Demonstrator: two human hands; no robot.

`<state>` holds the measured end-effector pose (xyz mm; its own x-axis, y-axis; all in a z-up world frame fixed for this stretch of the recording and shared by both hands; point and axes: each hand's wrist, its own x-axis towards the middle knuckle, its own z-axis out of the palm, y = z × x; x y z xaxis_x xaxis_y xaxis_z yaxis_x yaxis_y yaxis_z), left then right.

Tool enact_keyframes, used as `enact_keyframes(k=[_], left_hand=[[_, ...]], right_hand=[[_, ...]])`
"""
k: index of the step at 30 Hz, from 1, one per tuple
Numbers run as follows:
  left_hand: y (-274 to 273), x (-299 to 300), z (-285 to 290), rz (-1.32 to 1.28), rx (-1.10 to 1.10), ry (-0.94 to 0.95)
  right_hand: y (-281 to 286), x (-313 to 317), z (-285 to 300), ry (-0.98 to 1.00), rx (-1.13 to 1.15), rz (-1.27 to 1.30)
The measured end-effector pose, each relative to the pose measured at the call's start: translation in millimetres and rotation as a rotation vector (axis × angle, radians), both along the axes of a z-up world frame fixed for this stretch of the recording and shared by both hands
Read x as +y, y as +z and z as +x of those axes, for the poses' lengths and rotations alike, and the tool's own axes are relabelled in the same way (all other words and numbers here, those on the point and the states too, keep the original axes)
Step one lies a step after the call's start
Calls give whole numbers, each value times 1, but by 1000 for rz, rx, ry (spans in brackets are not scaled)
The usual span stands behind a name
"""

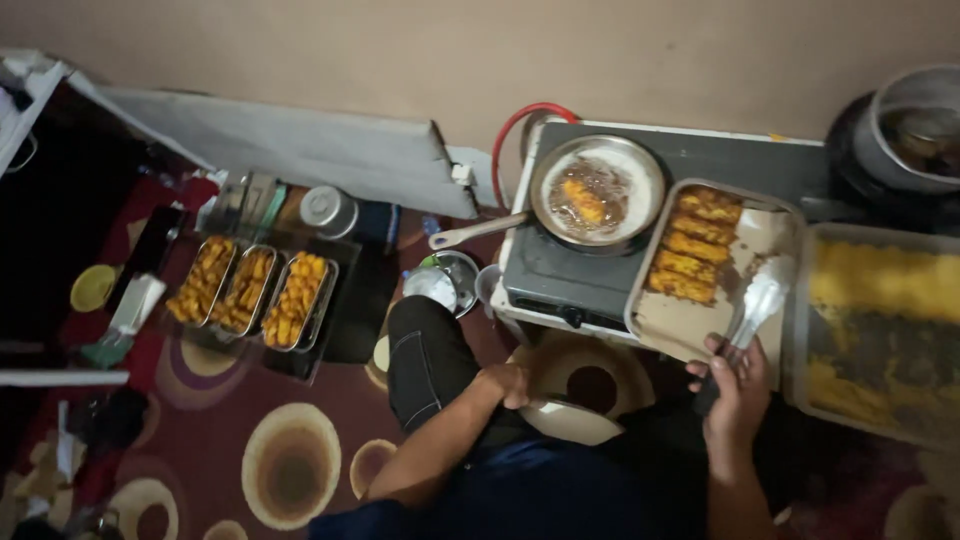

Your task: Frying food items in a pan and transferring them to a tray using tongs

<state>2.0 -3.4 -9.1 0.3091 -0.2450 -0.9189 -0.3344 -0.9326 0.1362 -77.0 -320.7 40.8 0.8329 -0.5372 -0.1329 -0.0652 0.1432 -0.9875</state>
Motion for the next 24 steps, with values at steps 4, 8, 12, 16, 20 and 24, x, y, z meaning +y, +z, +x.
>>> enact_keyframes(k=[4, 8, 12, 16, 20, 24], left_hand=[[-1, -1, -2, -13, -62, 0], [1, 4, -2, 17, -44, -40], [-26, 19, -1, -145, -148, -169], [-48, 16, -4, -157, -196, -33], [46, 12, -3, -250, -65, 50], [-6, 12, -13, -363, -225, 7]], right_hand=[[-21, -4, -1, -22, -45, 111], [-4, 0, 0, 5, 0, 49], [-44, -11, 1, -11, -137, 163], [-40, -12, 0, -2, -69, 115], [-38, -13, 4, -28, -19, 107], [-24, -6, 9, -105, 26, -23]])
